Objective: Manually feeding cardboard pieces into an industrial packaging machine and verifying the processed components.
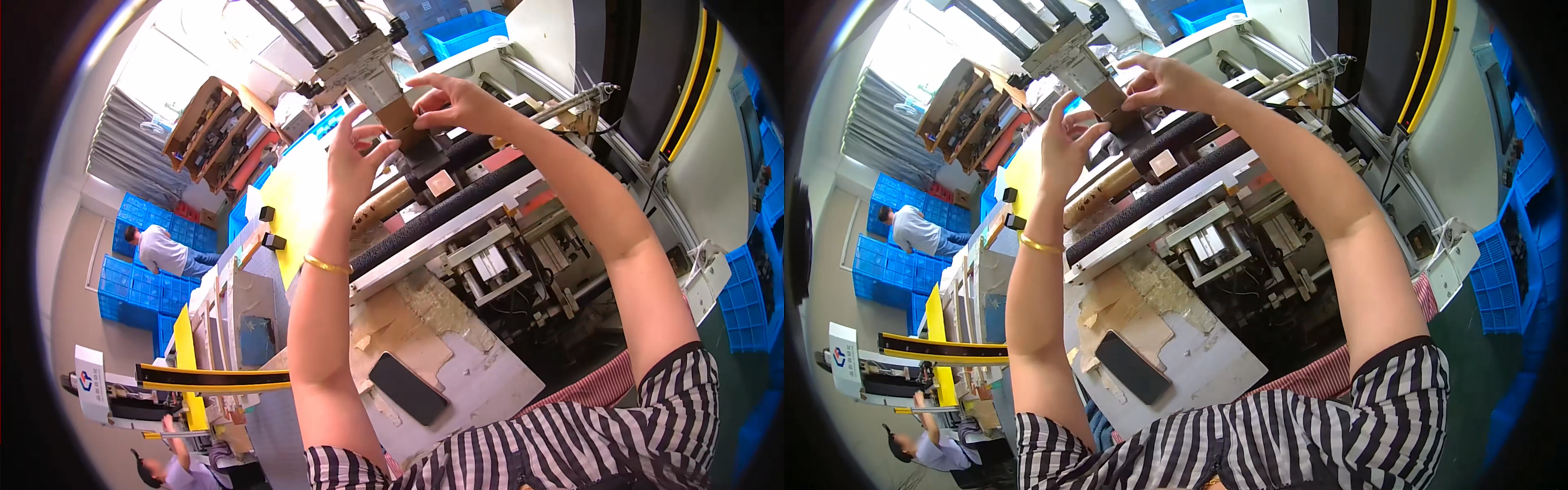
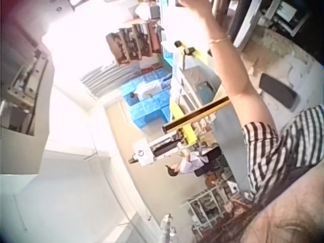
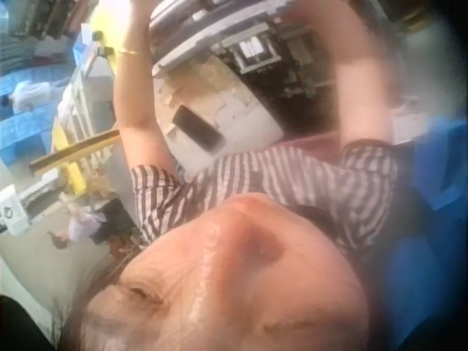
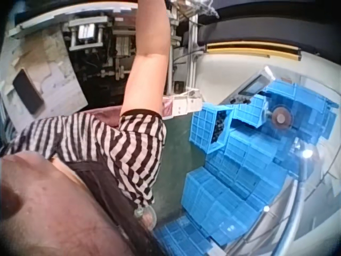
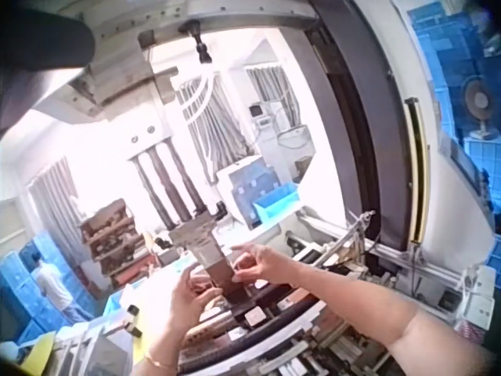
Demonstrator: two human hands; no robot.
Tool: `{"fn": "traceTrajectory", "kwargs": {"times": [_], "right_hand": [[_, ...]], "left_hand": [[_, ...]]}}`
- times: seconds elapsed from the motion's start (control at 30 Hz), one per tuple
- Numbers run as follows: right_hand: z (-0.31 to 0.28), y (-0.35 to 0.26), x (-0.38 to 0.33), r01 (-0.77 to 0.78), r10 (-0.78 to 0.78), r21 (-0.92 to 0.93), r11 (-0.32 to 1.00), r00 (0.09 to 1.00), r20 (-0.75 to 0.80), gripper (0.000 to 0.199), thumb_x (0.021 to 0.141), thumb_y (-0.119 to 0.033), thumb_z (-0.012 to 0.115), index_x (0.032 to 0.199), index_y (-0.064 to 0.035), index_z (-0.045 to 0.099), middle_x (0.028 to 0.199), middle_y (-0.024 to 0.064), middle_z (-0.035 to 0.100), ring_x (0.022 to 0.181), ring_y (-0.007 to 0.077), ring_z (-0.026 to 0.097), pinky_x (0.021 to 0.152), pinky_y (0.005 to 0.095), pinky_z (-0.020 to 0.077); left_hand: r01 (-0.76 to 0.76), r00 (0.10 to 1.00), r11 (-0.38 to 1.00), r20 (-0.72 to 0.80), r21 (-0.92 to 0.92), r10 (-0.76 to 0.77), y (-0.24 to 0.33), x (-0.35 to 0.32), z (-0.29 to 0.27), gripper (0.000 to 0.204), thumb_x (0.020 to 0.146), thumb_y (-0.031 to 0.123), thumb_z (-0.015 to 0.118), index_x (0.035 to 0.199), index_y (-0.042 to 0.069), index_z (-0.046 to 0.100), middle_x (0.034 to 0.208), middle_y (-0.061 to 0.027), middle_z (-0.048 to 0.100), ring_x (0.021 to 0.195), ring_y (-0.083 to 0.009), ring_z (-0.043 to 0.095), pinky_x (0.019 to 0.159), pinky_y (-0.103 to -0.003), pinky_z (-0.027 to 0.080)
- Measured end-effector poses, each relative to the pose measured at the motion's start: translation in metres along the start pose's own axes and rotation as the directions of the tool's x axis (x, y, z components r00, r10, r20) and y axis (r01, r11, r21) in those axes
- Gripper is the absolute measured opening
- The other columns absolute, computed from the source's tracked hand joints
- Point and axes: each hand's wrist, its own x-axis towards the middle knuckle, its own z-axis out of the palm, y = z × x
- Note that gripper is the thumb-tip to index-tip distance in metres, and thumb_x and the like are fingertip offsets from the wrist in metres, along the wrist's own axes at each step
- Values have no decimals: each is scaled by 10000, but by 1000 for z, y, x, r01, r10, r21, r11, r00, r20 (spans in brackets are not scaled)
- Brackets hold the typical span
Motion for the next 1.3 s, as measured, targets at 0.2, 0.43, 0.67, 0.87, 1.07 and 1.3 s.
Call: {"fn": "traceTrajectory", "kwargs": {"times": [0.2,0.43,0.67,0.87,1.07,1.3], "right_hand": [[15,-24,-21,149,-101,75,986,891,-443,417,976,-315,581,1283,-33,569,1107,73,679,960,133,645,839,275,485],[198,-109,-242,-178,82,154,972,870,487,151,910,-112,654,1022,-25,706,959,106,729,891,203,698,807,316,537],[344,-209,-311,-428,101,185,884,564,820,198,928,-146,618,1038,-7,706,936,106,732,889,199,696,816,307,524],[499,-283,-299,-437,-57,181,881,282,958,239,966,-164,597,1101,16,675,976,96,727,918,141,680,822,274,522],[629,-332,-310,-229,-100,113,967,68,993,245,939,-169,627,1123,-14,668,1023,124,717,947,236,692,852,317,532],[700,-364,-330,67,-345,355,933,-125,930,272,903,-200,663,1107,-21,673,984,144,704,889,301,670,801,374,543]], "left_hand": [[-124,965,981,-212,146,154,13,-22,13,875,697,293,876,1427,124,424,1245,-116,621,1070,-258,590,901,-396,492],[62,994,997,-82,-44,-66,9,-281,-58,213,854,108,739,1033,40,646,932,-41,683,839,-111,630,715,-253,518],[681,387,728,-806,-77,-447,-49,-672,-193,384,889,171,685,610,53,448,571,45,450,570,-64,374,501,-272,338],[792,-599,-314,-765,-523,-237,54,-1160,-187,340,796,316,673,805,-23,694,796,-242,682,759,-384,683,694,-467,512],[419,-850,-576,-526,-702,22,175,-1255,-151,383,817,141,700,1188,126,603,1213,-202,571,1113,-373,590,953,-455,495],[397,-799,-717,-601,-573,37,213,-1294,-128,322,869,85,644,1187,127,620,1345,-163,492,1234,-348,502,969,-437,494]]}}
